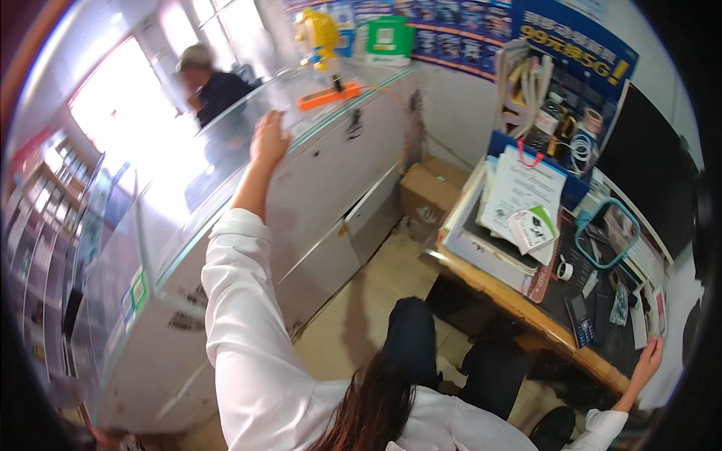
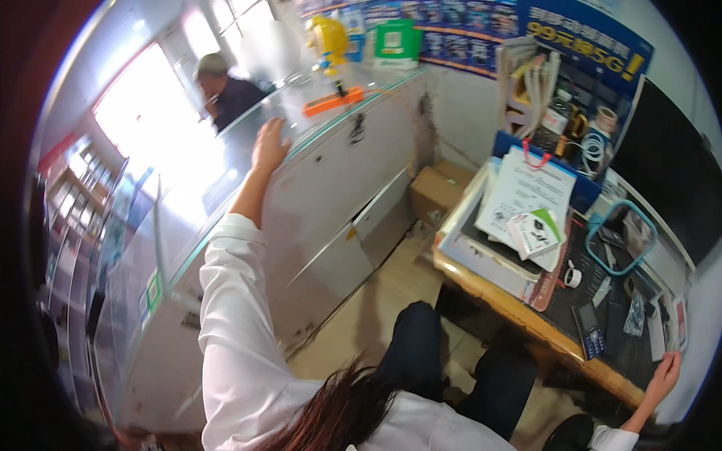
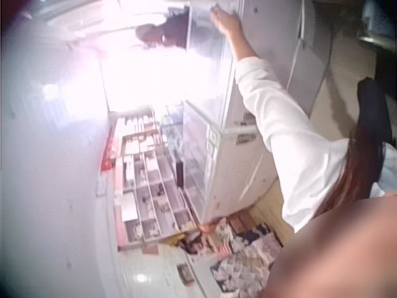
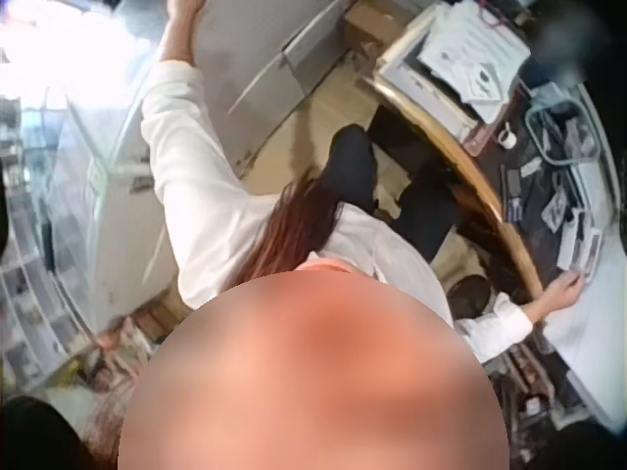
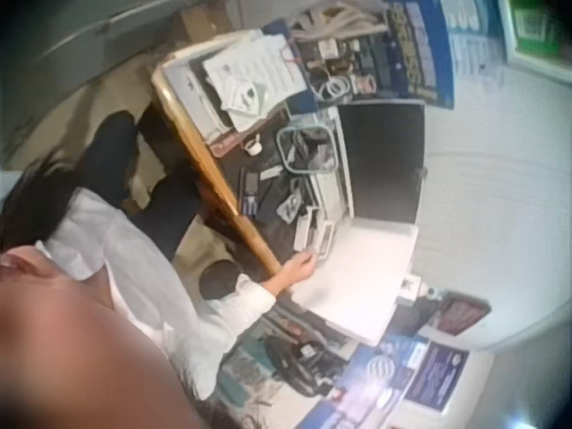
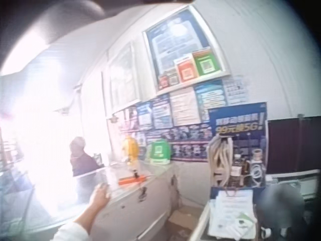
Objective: The person removes the back cover of a feature phone, uses a small tool to adjust the SIM card tray, and reassembles the phone. The person then attaches a lanyard to the phone and briefly operates the keypad.
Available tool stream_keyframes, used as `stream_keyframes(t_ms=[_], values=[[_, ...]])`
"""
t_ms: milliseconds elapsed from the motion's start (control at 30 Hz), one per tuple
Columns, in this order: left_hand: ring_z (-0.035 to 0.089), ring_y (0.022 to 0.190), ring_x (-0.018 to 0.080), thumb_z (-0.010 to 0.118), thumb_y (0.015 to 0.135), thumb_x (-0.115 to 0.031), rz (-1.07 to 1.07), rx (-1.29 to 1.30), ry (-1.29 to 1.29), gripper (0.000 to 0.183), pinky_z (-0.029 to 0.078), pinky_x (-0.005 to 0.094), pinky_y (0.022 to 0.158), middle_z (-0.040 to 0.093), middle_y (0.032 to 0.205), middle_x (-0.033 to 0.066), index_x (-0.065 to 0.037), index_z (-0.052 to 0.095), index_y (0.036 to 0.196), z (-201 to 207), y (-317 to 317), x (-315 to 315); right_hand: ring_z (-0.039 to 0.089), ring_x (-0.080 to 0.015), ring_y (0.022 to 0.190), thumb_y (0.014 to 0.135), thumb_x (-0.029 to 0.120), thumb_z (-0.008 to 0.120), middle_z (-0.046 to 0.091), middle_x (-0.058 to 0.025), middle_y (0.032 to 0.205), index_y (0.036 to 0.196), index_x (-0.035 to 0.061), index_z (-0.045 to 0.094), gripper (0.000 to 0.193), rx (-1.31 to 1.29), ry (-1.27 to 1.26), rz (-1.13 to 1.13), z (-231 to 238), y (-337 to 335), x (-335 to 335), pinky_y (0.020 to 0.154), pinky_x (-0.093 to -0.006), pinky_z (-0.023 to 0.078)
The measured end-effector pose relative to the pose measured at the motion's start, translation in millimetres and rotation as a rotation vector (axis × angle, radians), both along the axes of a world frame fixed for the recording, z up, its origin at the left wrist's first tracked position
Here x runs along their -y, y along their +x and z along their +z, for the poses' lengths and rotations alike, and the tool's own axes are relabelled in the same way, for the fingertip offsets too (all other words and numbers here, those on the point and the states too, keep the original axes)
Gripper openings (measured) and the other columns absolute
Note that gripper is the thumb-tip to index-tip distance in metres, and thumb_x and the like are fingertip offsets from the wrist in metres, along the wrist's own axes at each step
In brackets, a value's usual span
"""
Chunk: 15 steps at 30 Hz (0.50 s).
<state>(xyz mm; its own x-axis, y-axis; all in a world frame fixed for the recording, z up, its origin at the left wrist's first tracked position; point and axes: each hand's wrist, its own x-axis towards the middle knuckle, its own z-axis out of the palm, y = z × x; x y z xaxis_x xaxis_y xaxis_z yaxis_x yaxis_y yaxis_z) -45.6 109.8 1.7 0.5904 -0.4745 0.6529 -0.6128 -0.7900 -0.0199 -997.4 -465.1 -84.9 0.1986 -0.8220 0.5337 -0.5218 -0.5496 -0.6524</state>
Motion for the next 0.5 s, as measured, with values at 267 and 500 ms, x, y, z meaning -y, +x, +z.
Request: stream_keyframes(t_ms=[267,500], values=[[0.018,0.156,0.0341,0.074,0.085,-0.055,0.116,-0.221,0.104,0.099,0.026,0.0478,0.123,0.025,0.166,0.0175,-0.003,0.030,0.158,-11,138,84,0.045,-0.0185,0.073,0.105,0.011,0.048,0.048,-0.0069,0.080,0.096,0.0005,0.053,0.015,-0.353,0.041,-0.281,11,-64,-98,0.071,-0.0316,0.043],[0.061,0.116,0.0448,0.070,0.093,-0.034,-0.083,-0.148,0.136,0.061,0.048,0.0483,0.101,0.065,0.124,0.0280,0.004,0.056,0.137,-37,211,87,0.056,-0.0186,0.081,0.104,0.017,0.055,0.062,-0.0107,0.088,0.104,-0.0031,0.061,0.021,-0.373,-0.031,-0.438,-22,-55,-144,0.077,-0.0339,0.048]])
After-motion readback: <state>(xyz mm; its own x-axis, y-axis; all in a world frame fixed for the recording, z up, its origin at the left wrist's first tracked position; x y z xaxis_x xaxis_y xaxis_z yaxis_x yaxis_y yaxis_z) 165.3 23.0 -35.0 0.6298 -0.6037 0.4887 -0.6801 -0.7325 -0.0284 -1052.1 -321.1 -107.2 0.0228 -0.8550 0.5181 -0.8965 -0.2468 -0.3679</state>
